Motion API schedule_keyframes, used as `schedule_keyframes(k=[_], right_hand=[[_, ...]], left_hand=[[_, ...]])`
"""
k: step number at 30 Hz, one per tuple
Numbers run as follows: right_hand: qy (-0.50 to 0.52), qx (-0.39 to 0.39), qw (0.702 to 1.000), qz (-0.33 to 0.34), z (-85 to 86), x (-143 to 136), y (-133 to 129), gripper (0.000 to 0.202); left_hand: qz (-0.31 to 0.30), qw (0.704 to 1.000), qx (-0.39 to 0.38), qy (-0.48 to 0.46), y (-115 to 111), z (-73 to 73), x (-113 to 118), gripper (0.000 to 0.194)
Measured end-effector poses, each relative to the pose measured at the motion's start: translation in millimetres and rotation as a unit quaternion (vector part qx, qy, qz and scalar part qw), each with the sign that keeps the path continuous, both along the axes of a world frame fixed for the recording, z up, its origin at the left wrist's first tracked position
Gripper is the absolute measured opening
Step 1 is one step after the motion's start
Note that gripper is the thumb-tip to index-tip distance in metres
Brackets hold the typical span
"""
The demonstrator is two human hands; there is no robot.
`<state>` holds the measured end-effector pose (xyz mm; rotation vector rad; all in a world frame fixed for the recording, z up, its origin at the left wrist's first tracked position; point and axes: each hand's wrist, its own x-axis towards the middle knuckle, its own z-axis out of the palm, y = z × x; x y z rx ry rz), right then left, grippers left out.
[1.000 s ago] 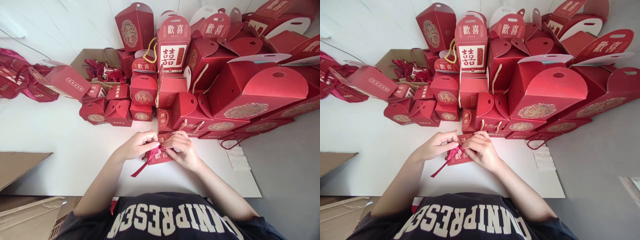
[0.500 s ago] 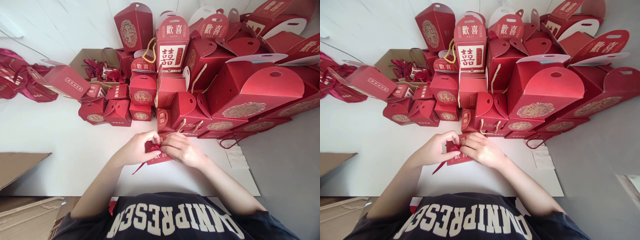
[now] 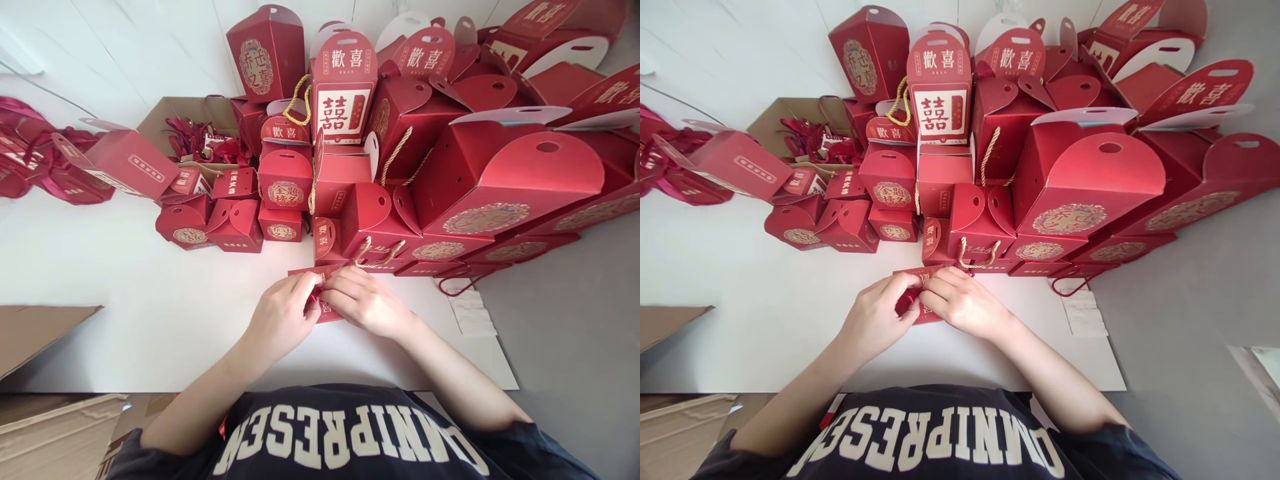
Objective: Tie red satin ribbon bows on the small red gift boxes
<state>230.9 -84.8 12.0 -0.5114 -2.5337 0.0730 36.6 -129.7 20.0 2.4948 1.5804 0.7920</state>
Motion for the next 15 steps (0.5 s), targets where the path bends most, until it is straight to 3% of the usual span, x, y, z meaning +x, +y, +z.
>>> schedule_keyframes(k=[6, 9, 15], right_hand=[[0.005, -0.036, 0.999, 0.002, -2.0, 0.1, -0.6, 0.019], [0.039, -0.118, 0.992, 0.005, -1.5, -0.6, -1.2, 0.012], [0.114, -0.285, 0.95, -0.064, -0.6, -3.7, -2.5, 0.014]], left_hand=[[-0.004, 0.999, 0.04, 0.028, -0.5, -3.0, 0.1, 0.018], [-0.002, 1.0, 0.028, 0.001, 2.5, -3.2, -1.4, 0.016], [-0.021, 0.998, 0.028, -0.055, 5.6, -6.9, -5.9, 0.012]])
